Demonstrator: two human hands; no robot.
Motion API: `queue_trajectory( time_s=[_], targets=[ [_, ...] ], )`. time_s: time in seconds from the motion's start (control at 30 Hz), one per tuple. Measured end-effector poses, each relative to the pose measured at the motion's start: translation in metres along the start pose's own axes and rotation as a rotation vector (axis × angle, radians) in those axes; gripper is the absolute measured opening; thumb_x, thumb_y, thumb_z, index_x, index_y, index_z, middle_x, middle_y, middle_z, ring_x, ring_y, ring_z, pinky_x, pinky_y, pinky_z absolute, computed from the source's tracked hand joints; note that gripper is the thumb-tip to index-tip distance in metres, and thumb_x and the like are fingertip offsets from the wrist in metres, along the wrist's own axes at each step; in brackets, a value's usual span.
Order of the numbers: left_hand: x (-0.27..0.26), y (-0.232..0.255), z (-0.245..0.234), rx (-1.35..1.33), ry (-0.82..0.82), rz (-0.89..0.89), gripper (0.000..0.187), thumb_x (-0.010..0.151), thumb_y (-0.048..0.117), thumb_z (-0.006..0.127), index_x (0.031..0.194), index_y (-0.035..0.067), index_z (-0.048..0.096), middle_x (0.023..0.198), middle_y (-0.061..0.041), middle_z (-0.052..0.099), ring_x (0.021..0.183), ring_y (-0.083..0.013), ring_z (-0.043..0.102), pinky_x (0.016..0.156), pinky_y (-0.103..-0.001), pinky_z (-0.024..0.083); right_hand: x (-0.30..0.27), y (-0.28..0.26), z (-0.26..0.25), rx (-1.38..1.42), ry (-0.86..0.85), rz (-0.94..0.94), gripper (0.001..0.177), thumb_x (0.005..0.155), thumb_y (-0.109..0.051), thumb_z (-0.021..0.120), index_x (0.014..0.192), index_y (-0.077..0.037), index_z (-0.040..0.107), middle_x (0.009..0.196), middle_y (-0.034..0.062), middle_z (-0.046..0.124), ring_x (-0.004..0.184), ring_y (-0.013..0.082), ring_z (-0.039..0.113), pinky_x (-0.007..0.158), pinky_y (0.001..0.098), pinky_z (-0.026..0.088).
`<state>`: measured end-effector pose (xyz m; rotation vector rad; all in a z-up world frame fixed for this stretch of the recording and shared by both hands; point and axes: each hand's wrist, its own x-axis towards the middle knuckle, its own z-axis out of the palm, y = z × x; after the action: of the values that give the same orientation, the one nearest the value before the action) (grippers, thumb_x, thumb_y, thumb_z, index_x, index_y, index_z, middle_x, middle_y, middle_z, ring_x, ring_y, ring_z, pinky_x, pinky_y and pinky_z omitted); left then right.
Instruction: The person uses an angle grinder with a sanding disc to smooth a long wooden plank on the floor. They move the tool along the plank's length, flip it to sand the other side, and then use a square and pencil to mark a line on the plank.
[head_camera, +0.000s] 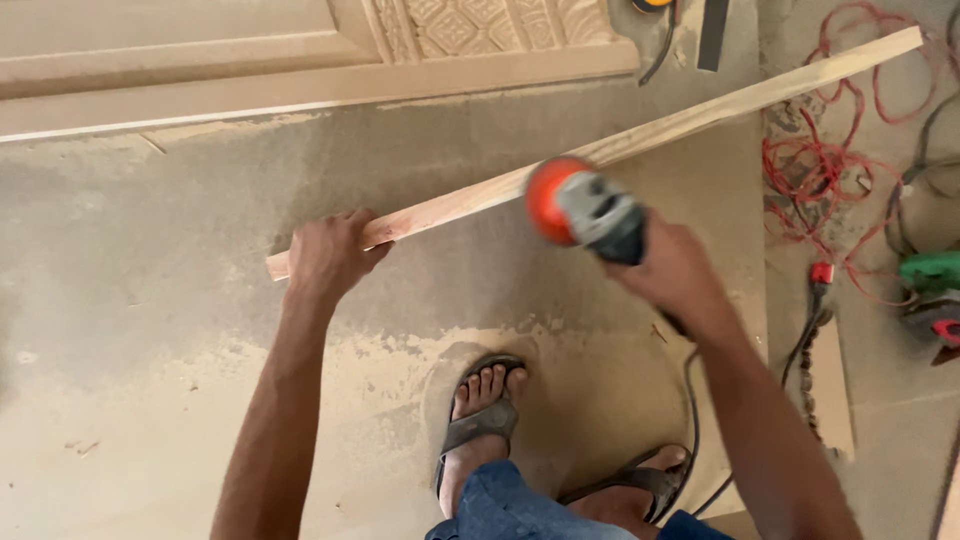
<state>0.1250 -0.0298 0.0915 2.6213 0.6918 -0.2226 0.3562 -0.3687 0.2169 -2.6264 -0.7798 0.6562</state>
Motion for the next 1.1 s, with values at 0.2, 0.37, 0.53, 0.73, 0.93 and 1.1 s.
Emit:
queue_trajectory(
  time_s=[0.2,0.37,0.53,0.73,0.93,1.1],
  targets=[
    [0.005,-0.02,0.005,0.066,-0.072,0.005,0.043,0.086,0.055,0.072,0.118,0.025,0.072,0.096,-0.004,0.077,0.083,-0.0285,0.074,0.07,-0.045,0.058,0.007,0.077,-0.046,-0.113,0.2,0.095,0.063,0.071,-0.035,0.089,0.117,0.001,0.067,0.101,0.0261,0.072,0.096,0.0425,0.071,0.083,0.0493,0.055],
    [-0.006,-0.087,-0.014,0.178,-0.07,-0.009,0.04,0.088,0.058,0.071,0.116,0.029,0.074,0.093,-0.003,0.078,0.088,-0.0261,0.074,0.078,-0.045,0.059,0.002,0.078,-0.048,-0.059,0.183,0.109,0.061,0.069,-0.033,0.089,0.114,0.002,0.067,0.099,0.0245,0.073,0.092,0.0406,0.073,0.083,0.0474,0.056],
    [-0.023,-0.133,-0.032,0.3,-0.132,-0.087,0.042,0.082,0.056,0.077,0.11,0.024,0.075,0.091,-0.002,0.079,0.09,-0.0247,0.075,0.093,-0.044,0.056,-0.003,0.016,-0.02,0.042,0.101,0.069,0.064,0.067,-0.031,0.087,0.121,-0.003,0.066,0.098,0.0222,0.074,0.093,0.0398,0.074,0.08,0.046,0.057],
    [0.001,-0.078,-0.016,0.163,-0.078,0.016,0.039,0.082,0.045,0.078,0.112,0.021,0.073,0.099,-0.006,0.077,0.096,-0.0291,0.072,0.085,-0.047,0.056,-0.006,-0.072,0.027,-0.02,-0.045,-0.037,0.046,0.074,-0.03,0.081,0.108,-0.003,0.065,0.094,0.0248,0.073,0.092,0.0465,0.069,0.078,0.0519,0.055],
    [0.037,0.006,0.004,0.102,-0.037,0.13,0.041,0.081,0.044,0.078,0.111,0.018,0.068,0.099,-0.005,0.074,0.097,-0.0265,0.071,0.086,-0.046,0.055,-0.006,-0.095,0.047,-0.09,-0.085,-0.114,0.048,0.074,-0.03,0.08,0.103,0.001,0.059,0.088,0.0265,0.071,0.088,0.0474,0.068,0.076,0.0544,0.053],
    [0.048,0.036,0.006,0.122,-0.058,0.188,0.041,0.084,0.046,0.077,0.106,0.013,0.066,0.1,-0.007,0.073,0.1,-0.027,0.07,0.086,-0.046,0.055,-0.01,-0.046,0.019,-0.035,-0.001,-0.017,0.051,0.071,-0.031,0.083,0.11,-0.003,0.065,0.094,0.0232,0.073,0.09,0.0463,0.069,0.076,0.052,0.055]
  ],
)
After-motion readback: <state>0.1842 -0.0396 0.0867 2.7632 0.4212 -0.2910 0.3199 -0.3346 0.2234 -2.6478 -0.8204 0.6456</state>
